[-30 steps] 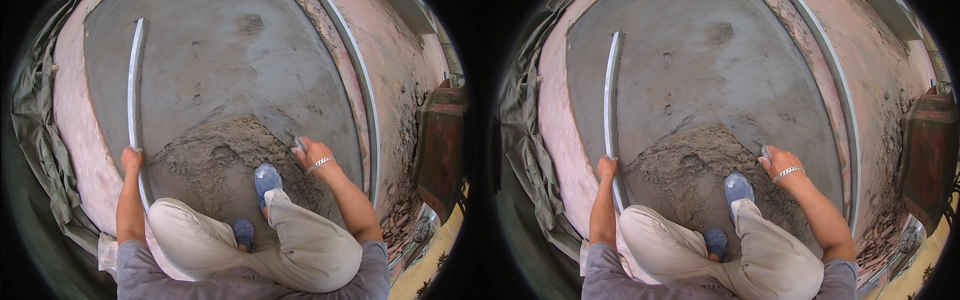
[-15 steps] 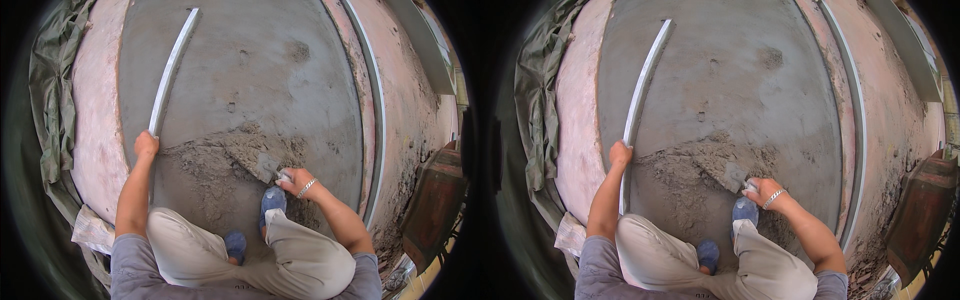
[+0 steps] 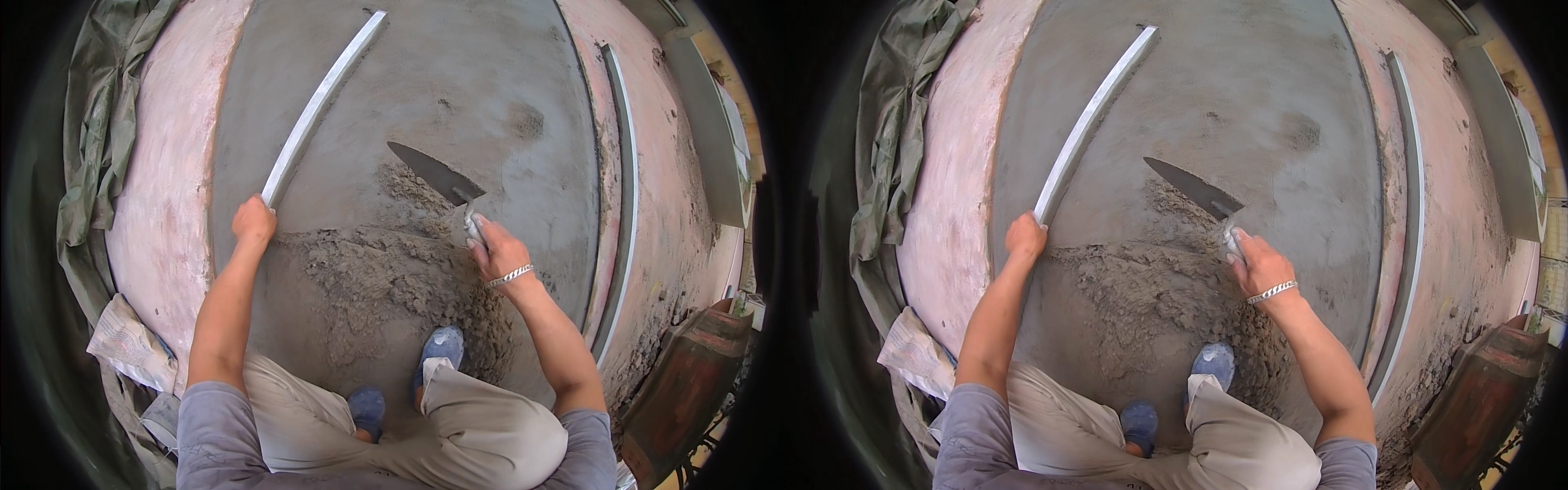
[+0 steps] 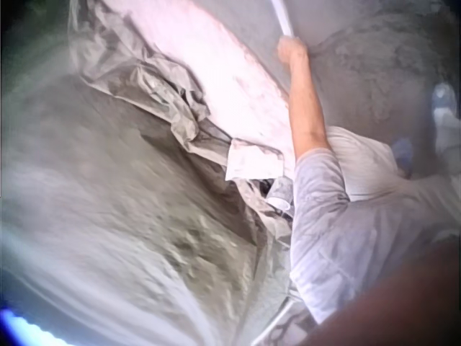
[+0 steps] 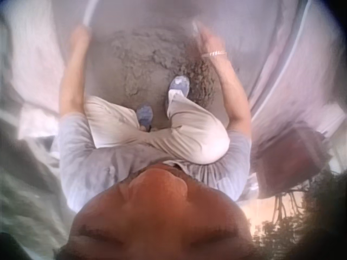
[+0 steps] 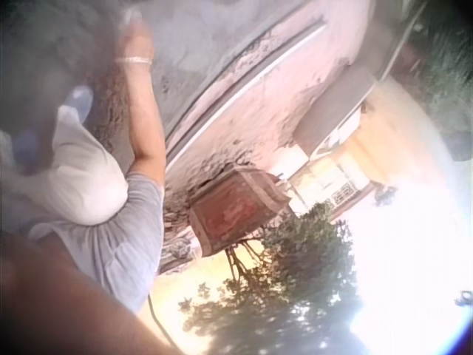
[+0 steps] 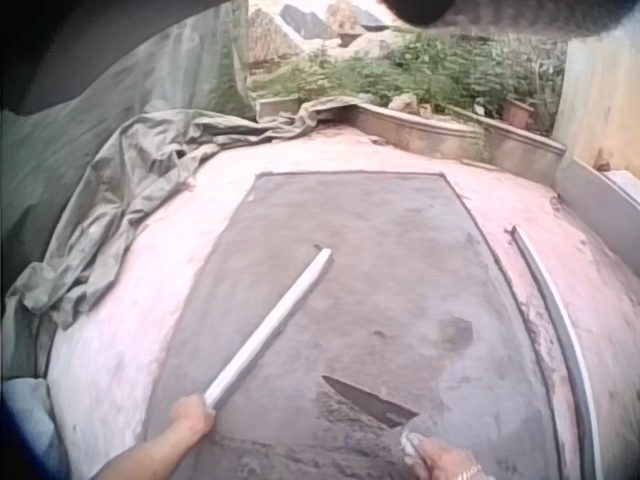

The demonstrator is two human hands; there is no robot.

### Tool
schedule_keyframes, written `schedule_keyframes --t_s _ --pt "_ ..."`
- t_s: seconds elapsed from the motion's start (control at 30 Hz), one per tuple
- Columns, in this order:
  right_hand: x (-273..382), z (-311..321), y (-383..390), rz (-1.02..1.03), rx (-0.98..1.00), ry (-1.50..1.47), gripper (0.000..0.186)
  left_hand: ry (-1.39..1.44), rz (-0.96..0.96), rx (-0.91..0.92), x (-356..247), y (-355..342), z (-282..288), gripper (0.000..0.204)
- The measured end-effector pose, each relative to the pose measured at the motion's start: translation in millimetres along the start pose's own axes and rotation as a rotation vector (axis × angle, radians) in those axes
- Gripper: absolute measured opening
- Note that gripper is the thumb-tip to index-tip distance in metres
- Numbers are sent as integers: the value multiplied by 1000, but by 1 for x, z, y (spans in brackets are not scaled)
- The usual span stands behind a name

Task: The person uses a long straightedge to level and smooth wet concrete on a curved floor section. They repeatedly drag the straightedge across the surface and use a trowel to fill low spots and refine the finish.

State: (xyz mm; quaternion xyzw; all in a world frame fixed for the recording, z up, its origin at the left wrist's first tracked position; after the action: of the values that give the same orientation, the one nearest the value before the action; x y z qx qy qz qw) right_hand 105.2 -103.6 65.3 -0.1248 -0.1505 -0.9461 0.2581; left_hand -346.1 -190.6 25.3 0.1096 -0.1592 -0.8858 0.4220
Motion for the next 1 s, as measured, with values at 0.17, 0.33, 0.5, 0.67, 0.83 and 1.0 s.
schedule_keyframes --t_s 0.17,0.33,0.5,0.67,0.83,1.0 --pt "-18 7 -31 -89 193 245 39 33 11 -9 1 1 -2 27" --pt "-11 -8 -61 -81 320 276 40 18 22 -2 1 -2 -2 26" --pt "-36 -4 -107 -155 238 255 44 8 42 -4 2 -5 -5 26" --pt "-67 -4 -152 -226 136 163 51 19 35 2 3 -7 -7 26" --pt "-91 -7 -180 -271 91 116 57 17 28 -4 5 -7 -8 26" --pt "-113 -9 -180 -342 111 92 58 8 23 -4 5 -5 -5 28"
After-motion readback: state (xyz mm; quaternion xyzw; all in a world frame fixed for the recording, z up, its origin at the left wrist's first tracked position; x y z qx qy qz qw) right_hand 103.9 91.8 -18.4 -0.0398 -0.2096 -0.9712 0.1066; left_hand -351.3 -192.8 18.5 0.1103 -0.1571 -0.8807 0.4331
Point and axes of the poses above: each hand's wrist, its own y-axis away from the middle knuckle, its own z-axis out of the back of the hand, x = y × z, the point moved 3 cm from there along -y, towards the middle knuckle, and after that the axes turned 9 degrees about y, right-handed, at the moved point
